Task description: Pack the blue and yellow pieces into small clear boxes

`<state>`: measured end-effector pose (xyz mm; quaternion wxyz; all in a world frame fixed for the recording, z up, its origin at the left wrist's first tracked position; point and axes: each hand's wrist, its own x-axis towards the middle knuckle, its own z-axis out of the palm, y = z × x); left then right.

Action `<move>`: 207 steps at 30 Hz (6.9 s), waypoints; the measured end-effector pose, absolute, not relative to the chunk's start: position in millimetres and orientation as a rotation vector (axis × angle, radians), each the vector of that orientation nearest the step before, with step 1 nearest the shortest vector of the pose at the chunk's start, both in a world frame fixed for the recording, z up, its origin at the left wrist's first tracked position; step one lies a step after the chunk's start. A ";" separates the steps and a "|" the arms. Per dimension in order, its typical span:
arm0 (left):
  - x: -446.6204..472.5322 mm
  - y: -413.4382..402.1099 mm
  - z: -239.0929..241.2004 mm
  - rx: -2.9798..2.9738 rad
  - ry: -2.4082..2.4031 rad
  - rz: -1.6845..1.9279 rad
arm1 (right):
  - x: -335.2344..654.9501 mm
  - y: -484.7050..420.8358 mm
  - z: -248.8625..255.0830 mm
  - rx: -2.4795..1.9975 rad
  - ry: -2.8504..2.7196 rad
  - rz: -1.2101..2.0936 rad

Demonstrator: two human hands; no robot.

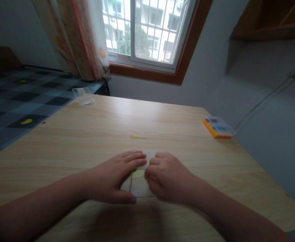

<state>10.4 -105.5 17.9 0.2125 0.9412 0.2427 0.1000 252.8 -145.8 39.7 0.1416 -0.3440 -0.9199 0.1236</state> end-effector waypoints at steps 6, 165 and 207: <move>10.6 -105.9 18.6 2.615 0.679 0.241 | 255.1 -142.7 36.4 -0.959 -2.686 0.325; 11.6 -105.8 18.1 2.618 0.657 0.281 | 264.6 -135.5 34.2 -0.767 -2.780 0.382; 11.7 -105.9 16.6 2.648 0.649 0.289 | 263.0 -134.1 31.0 -0.767 -2.810 0.383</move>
